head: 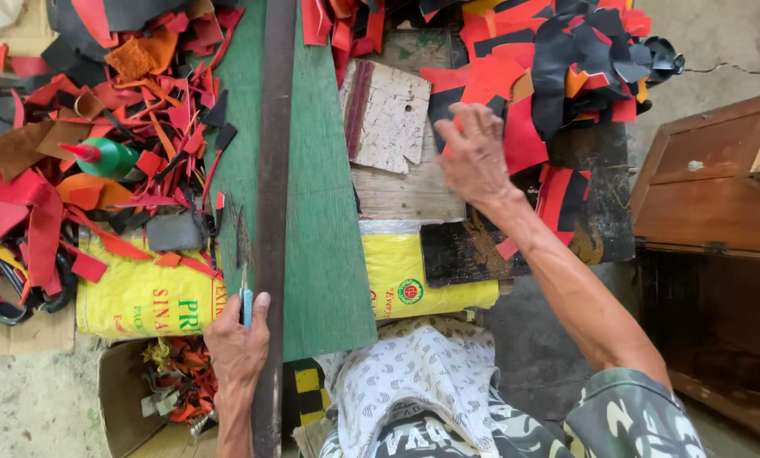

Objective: The person uses a utility knife to cut red and black material pieces on a green cutting board. They repeatedly pick up pieces, align them, cut along edges, and place the cut pieces aside. The process is repetitive and focused on shaping the material into smaller pieces.

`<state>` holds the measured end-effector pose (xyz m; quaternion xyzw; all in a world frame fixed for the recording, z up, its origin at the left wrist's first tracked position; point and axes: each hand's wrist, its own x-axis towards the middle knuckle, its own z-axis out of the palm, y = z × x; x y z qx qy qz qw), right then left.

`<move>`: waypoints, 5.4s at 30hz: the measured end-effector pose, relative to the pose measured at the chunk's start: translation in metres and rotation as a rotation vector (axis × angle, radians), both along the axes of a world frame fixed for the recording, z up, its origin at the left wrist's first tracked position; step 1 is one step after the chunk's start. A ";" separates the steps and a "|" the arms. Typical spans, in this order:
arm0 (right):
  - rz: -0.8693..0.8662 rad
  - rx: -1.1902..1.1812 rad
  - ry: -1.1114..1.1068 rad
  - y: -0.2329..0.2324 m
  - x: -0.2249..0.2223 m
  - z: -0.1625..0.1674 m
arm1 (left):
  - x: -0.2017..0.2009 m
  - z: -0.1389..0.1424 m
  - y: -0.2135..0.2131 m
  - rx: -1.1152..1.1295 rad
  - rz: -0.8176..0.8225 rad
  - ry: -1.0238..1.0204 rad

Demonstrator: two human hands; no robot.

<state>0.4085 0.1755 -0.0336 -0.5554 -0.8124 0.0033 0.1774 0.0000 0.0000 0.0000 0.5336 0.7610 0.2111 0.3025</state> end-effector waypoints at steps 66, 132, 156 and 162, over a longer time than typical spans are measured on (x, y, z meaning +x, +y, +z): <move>0.207 -0.231 0.569 0.247 -0.264 0.044 | -0.026 -0.006 0.010 -0.186 0.027 -0.063; -0.395 -0.443 1.372 0.013 -0.035 -0.054 | 0.007 0.018 0.008 -0.157 0.070 -0.006; -0.491 -0.458 1.295 -0.002 -0.011 -0.061 | 0.013 0.017 0.007 -0.199 0.128 -0.055; -0.415 -0.357 0.970 -0.006 -0.013 -0.042 | 0.013 0.017 0.008 -0.203 0.103 -0.021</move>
